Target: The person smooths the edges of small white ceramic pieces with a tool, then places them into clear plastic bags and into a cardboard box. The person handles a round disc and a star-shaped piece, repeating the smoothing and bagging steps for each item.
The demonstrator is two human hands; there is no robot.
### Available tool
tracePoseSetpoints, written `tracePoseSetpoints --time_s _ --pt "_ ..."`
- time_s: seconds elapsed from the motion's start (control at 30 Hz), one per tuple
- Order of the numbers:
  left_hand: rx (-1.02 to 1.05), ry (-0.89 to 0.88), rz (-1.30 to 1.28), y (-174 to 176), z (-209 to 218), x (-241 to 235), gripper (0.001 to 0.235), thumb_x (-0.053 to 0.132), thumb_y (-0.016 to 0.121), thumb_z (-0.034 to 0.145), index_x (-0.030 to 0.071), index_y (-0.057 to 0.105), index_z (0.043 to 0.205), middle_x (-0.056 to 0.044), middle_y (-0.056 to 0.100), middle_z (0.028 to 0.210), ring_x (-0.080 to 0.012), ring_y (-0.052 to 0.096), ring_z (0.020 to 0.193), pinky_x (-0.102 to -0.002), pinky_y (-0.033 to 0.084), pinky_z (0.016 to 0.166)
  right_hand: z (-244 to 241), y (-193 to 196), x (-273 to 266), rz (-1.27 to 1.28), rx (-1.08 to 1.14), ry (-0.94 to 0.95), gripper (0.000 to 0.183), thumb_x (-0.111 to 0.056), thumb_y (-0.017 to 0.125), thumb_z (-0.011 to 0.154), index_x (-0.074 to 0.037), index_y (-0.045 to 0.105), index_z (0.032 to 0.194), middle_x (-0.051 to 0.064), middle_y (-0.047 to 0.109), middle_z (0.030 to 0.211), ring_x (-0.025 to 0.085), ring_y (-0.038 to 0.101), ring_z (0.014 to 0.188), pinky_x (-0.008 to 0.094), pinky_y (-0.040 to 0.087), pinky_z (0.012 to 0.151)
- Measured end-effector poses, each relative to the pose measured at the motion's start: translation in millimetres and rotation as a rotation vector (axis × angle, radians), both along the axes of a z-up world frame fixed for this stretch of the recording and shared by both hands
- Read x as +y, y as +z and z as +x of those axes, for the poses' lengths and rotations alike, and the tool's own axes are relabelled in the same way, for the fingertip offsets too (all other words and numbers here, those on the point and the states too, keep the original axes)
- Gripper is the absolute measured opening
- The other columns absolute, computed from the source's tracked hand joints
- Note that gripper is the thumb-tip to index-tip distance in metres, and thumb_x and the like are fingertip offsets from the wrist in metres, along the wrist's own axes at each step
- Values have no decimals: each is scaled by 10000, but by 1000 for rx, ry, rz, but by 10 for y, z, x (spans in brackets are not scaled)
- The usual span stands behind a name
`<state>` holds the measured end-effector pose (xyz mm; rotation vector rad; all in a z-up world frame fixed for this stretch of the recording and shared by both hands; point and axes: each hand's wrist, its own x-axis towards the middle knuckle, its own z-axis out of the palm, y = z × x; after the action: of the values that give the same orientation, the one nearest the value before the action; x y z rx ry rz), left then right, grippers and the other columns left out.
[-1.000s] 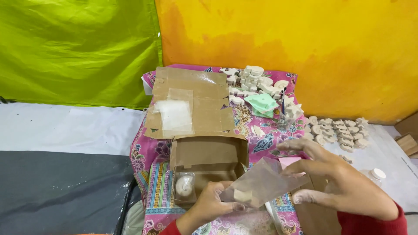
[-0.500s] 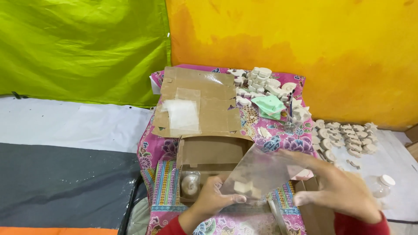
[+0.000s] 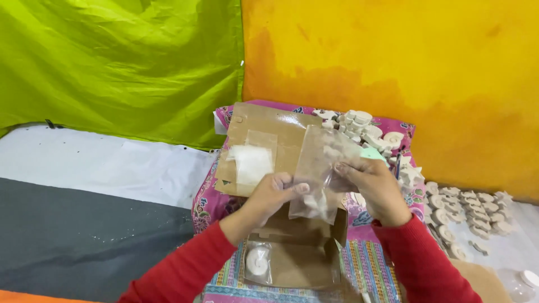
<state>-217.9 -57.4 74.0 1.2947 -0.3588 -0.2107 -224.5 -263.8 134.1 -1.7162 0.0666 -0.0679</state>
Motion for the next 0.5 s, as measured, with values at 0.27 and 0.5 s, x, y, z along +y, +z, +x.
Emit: tracePoseSetpoints --time_s 0.27,0.5 --pt "-300 230 399 -825 2194 99 200 248 741 917 64 735 841 -29 622 629 -123 561 585 -256 391 580 1593 -565 87 -242 -81 83 249 -183 730 913 -33 776 1107 162 780 929 273 749 911 432 579 819" --pt "-853 63 771 -946 2254 453 235 92 527 1008 27 744 1068 -215 758 1057 -450 679 1062 -543 547 953 2195 -1430 -284 -567 -413 421 371 -80 755 837 -187 805 1188 151 758 1228 341 676 1164 389 626 821"
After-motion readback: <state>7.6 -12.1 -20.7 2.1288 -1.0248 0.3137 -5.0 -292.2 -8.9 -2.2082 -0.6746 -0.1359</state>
